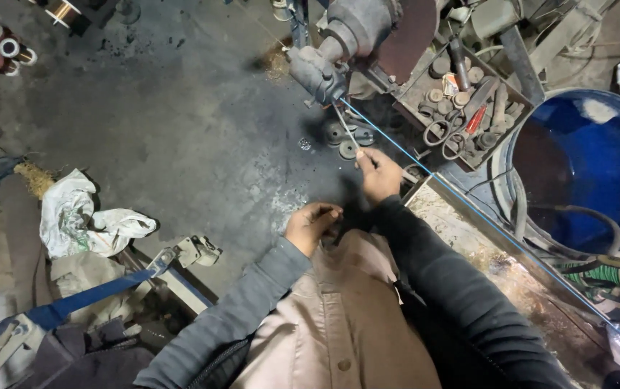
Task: Joining metal wire ends and feeding them into a processing machine on a fabrication floor.
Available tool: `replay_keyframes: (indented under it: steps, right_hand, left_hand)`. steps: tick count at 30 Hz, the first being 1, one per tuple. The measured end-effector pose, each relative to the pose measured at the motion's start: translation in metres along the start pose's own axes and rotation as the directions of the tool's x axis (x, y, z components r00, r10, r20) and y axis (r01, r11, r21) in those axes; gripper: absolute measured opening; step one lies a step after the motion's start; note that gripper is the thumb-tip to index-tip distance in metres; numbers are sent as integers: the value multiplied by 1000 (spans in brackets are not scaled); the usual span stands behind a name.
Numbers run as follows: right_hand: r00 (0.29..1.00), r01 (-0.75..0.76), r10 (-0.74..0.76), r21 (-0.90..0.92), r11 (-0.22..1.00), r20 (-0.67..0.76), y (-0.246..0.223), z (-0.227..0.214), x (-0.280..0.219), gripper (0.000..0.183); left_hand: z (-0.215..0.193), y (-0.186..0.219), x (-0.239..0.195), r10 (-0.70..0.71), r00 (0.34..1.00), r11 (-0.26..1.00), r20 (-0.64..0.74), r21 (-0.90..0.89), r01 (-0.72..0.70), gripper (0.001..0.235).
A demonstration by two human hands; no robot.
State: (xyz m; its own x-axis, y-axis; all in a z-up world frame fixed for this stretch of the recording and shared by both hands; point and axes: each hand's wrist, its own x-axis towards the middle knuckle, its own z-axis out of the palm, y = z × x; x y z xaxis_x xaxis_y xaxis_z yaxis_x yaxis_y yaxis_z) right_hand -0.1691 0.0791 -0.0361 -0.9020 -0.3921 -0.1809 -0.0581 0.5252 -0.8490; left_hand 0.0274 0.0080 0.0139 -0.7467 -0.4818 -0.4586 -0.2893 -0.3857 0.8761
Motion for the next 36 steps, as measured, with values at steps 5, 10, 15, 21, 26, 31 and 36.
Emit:
replay_keyframes:
  steps: [5,10,15,21,26,31,36]
  right_hand:
    - [959,-282,276,340,897,69,-7,23,-9,15]
    - [969,-241,199,397,886,144,-3,61,-21,18]
    - [949,-301,182,560,772,259,-33,92,-34,18]
    - [891,-448,243,663,600,383,-38,132,-25,15]
    - [914,-405,220,722,561,341,-61,126,-34,19]
    - [904,-427,246,728,537,349,-39,137,-14,20]
    - [920,-391,210,753,529,330,-37,133,4,21]
  left_hand:
    - [-2,-18,3,58,998,989,-21,138,-55,24]
    - [-2,2,-14,129,988,980,-81,164,-115,18]
    - [-9,38,-45,234,963,968,-136,124,-218,19]
    - [-32,35,-56,236,954,971,-187,84,-223,18]
    - [-45,33,-62,255,943,966,-215,85,-243,17]
    - [-48,27,-63,260,938,966,-228,79,-248,17]
    - [-53,21,-61,263,939,964,-220,87,-250,17]
